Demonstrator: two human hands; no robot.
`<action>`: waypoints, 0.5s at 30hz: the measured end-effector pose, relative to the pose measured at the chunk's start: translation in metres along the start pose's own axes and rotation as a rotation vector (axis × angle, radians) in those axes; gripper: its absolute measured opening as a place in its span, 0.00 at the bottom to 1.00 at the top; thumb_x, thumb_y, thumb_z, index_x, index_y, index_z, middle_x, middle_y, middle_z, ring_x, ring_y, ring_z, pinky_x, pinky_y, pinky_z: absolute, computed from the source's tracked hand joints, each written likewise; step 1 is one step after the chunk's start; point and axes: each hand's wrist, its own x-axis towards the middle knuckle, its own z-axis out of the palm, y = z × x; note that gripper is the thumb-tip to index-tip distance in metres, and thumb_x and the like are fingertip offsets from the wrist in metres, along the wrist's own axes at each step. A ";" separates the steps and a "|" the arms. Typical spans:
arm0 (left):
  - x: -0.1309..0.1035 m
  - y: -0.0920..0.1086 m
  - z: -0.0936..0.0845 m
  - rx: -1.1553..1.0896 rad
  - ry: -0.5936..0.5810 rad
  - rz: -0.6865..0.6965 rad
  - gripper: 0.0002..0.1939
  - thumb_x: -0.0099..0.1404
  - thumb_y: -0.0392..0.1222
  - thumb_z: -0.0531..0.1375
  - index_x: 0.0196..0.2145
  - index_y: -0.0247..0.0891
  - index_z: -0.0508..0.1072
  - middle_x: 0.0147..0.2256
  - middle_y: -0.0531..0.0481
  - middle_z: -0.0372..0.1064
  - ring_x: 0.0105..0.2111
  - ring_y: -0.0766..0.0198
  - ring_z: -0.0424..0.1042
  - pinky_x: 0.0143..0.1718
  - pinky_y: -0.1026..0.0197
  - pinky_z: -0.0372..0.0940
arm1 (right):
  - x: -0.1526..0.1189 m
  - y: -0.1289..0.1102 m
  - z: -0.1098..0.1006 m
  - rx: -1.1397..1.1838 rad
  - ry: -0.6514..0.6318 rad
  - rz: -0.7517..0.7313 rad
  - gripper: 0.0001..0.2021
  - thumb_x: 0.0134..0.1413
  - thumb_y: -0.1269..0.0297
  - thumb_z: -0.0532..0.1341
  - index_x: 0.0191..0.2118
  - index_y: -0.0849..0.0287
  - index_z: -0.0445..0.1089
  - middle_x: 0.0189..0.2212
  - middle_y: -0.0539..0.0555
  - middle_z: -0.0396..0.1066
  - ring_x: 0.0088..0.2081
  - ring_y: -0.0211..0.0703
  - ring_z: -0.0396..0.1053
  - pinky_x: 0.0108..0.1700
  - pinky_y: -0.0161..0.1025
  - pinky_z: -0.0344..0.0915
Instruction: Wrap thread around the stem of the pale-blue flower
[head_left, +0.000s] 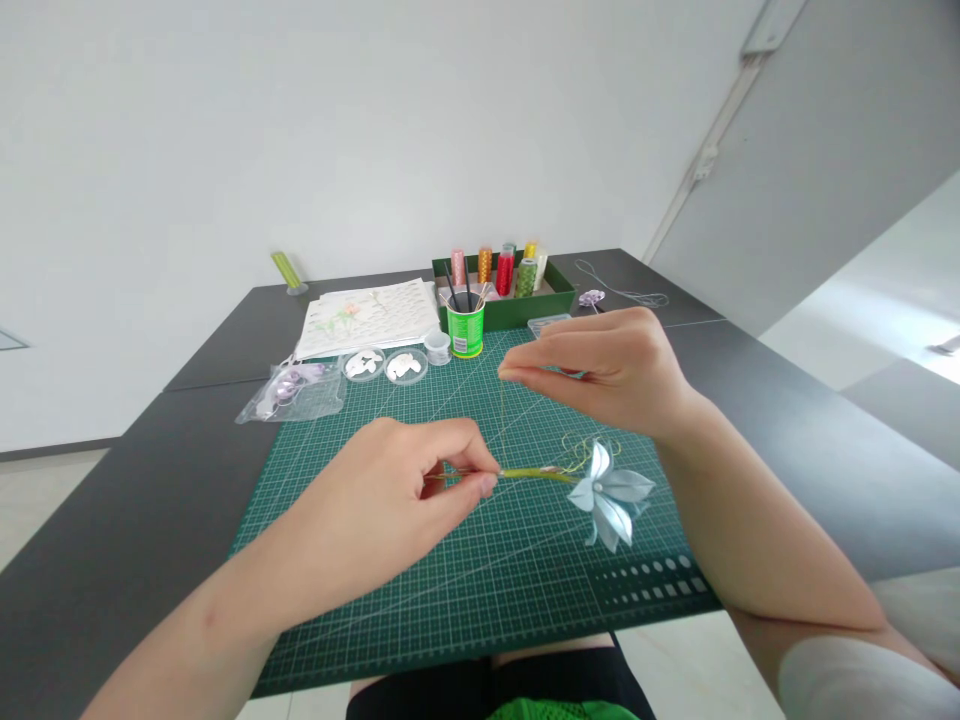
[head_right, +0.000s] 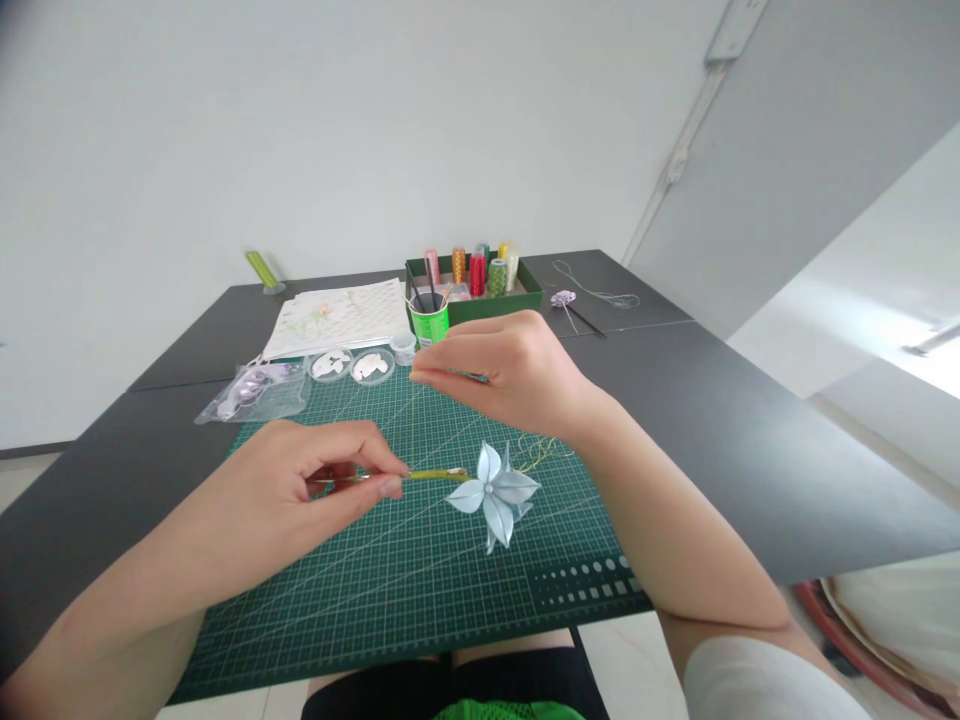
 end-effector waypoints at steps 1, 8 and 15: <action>-0.001 0.001 0.000 0.001 0.009 0.008 0.08 0.70 0.44 0.60 0.33 0.47 0.78 0.19 0.61 0.66 0.18 0.71 0.61 0.19 0.66 0.51 | 0.000 0.001 0.000 0.010 -0.009 0.002 0.09 0.69 0.63 0.62 0.36 0.56 0.78 0.23 0.49 0.73 0.25 0.33 0.67 0.28 0.34 0.62; -0.004 0.003 -0.001 -0.036 0.096 0.071 0.07 0.69 0.41 0.62 0.32 0.45 0.78 0.23 0.61 0.72 0.20 0.71 0.66 0.21 0.67 0.56 | 0.002 0.007 0.007 0.055 -0.046 0.019 0.08 0.66 0.68 0.63 0.35 0.61 0.78 0.24 0.48 0.74 0.25 0.30 0.65 0.28 0.31 0.58; -0.002 0.001 -0.005 -0.099 0.270 0.094 0.06 0.68 0.43 0.64 0.33 0.44 0.79 0.24 0.57 0.75 0.21 0.69 0.68 0.19 0.68 0.59 | 0.001 0.017 0.021 0.095 -0.141 0.135 0.12 0.67 0.66 0.60 0.32 0.62 0.76 0.23 0.48 0.70 0.24 0.31 0.58 0.28 0.32 0.53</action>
